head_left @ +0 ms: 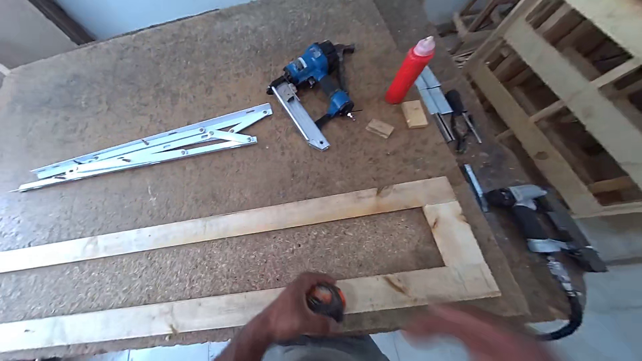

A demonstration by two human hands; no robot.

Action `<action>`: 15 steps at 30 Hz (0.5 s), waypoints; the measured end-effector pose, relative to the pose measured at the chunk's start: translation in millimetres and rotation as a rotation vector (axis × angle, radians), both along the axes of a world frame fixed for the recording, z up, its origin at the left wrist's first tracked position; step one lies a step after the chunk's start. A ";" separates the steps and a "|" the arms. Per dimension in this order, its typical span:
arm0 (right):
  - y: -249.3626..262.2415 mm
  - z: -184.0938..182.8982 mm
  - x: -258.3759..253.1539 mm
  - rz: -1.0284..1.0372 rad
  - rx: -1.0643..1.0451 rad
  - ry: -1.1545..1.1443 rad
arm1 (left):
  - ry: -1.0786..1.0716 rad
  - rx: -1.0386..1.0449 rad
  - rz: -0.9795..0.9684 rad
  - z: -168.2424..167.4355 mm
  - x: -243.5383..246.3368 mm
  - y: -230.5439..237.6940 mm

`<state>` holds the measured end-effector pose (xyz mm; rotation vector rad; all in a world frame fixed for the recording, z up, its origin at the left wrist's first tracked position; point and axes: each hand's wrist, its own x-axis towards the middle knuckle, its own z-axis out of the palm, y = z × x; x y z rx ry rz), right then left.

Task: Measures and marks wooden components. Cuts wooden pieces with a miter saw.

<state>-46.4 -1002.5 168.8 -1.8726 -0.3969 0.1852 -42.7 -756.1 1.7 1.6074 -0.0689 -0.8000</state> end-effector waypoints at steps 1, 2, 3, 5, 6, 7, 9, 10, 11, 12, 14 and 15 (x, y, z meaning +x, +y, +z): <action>7.5 -39.6 -3.1 0.118 -0.205 0.111 | 0.018 -0.062 -0.026 -0.7 -11.8 -0.3; 19.2 -76.1 -10.5 0.228 -0.363 0.240 | 0.044 -0.109 -0.046 -2.1 -20.6 2.0; 31.3 -108.1 -21.8 0.295 -0.426 0.346 | 0.066 -0.134 -0.067 -3.8 -27.8 5.8; 48.8 -150.4 -45.1 0.265 -0.308 0.448 | 0.140 -0.125 -0.103 -5.9 -37.6 16.8; 55.6 -161.7 -55.3 0.227 -0.247 0.439 | 0.184 -0.117 -0.092 -7.3 -43.8 23.3; 62.8 -166.6 -63.7 0.195 -0.221 0.420 | 0.227 -0.124 -0.054 -8.7 -51.2 30.4; 75.7 -165.5 -74.6 0.138 -0.210 0.424 | 0.327 -0.174 0.084 -10.3 -63.9 46.1; 82.1 -165.6 -78.9 0.104 -0.195 0.437 | 0.396 -0.222 0.178 -11.3 -68.4 54.5; 88.5 -166.6 -82.8 0.066 -0.170 0.464 | 0.469 -0.272 0.255 -12.5 -71.3 63.2; 94.9 -168.6 -86.3 0.034 -0.140 0.503 | 0.517 -0.298 0.294 -14.0 -73.6 71.6; 107.4 -174.5 -94.9 0.013 -0.077 0.595 | 0.544 -0.312 0.271 -18.1 -78.9 87.9; 114.1 -176.3 -98.7 0.027 -0.067 0.629 | 0.539 -0.307 0.240 -20.6 -81.2 95.2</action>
